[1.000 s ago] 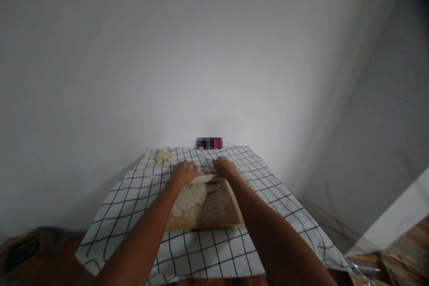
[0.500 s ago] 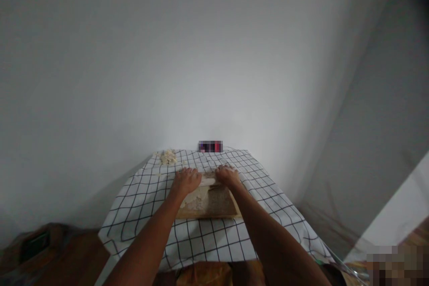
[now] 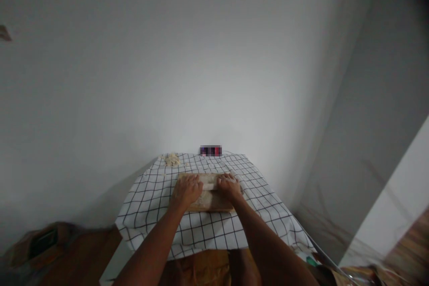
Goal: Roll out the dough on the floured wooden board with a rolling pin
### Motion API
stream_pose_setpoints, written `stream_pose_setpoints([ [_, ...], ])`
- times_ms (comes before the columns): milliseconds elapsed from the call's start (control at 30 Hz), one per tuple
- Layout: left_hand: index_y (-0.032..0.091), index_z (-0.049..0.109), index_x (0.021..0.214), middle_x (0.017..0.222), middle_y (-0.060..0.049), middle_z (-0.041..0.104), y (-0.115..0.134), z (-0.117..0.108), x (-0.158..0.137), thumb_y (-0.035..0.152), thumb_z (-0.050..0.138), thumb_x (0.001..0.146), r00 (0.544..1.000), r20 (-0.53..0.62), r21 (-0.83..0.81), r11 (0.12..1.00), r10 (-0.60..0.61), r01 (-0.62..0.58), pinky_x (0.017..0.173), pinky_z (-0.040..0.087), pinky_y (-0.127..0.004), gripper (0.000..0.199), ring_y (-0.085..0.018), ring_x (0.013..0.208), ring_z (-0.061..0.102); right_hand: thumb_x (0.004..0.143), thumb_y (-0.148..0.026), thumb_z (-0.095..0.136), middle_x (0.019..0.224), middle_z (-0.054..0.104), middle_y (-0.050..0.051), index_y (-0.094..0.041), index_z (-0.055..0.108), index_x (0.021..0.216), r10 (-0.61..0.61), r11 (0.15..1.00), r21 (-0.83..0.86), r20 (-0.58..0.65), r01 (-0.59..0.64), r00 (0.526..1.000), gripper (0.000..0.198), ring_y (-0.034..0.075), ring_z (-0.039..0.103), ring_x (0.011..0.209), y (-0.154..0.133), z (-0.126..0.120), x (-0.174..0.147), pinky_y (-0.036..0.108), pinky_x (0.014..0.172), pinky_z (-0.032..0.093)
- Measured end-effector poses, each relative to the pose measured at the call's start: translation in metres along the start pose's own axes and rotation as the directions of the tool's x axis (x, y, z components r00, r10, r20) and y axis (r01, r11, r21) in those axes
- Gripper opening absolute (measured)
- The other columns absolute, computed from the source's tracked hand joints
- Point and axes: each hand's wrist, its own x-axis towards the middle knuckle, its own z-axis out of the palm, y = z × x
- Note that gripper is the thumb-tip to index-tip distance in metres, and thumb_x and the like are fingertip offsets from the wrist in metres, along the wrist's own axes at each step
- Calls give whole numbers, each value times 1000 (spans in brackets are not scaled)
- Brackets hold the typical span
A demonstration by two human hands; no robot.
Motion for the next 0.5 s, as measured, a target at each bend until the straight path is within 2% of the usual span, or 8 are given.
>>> stream_pose_setpoints([
  [200, 22, 72, 154, 163, -18, 70, 12, -8, -19, 31, 50, 114, 998, 33, -21, 998, -57, 58, 128, 47, -57, 46, -37, 153, 62, 120, -29, 38, 164, 67, 16, -22, 76, 140, -44, 999, -21, 19, 44, 999, 43, 33, 52, 161, 2, -2, -19, 53, 125, 47],
  [267, 22, 72, 153, 166, -17, 67, 15, -9, -25, 29, 48, 115, 997, 36, -38, 997, -71, 72, 131, 44, -60, 45, -37, 155, 60, 120, -29, 36, 165, 67, 16, -20, 76, 140, -21, 1000, -2, 17, 21, 1000, 46, 33, 53, 160, 3, -2, -24, 52, 125, 47],
  [367, 22, 74, 150, 162, -16, 71, 19, -8, -33, 28, 47, 115, 999, 22, -43, 998, -46, 47, 131, 44, -60, 44, -36, 152, 62, 121, -31, 33, 166, 67, 15, -19, 75, 143, 32, 999, 38, -3, -32, 999, 49, 30, 53, 160, 4, 0, -30, 48, 127, 45],
  [500, 22, 75, 147, 158, -16, 74, 22, -3, -40, 29, 47, 115, 996, 14, -39, 995, -87, 87, 131, 43, -63, 43, -37, 149, 63, 120, -31, 35, 169, 65, 10, -24, 78, 142, 15, 1000, 15, -13, -15, 1000, 49, 30, 47, 166, 5, 5, -36, 48, 130, 43],
])
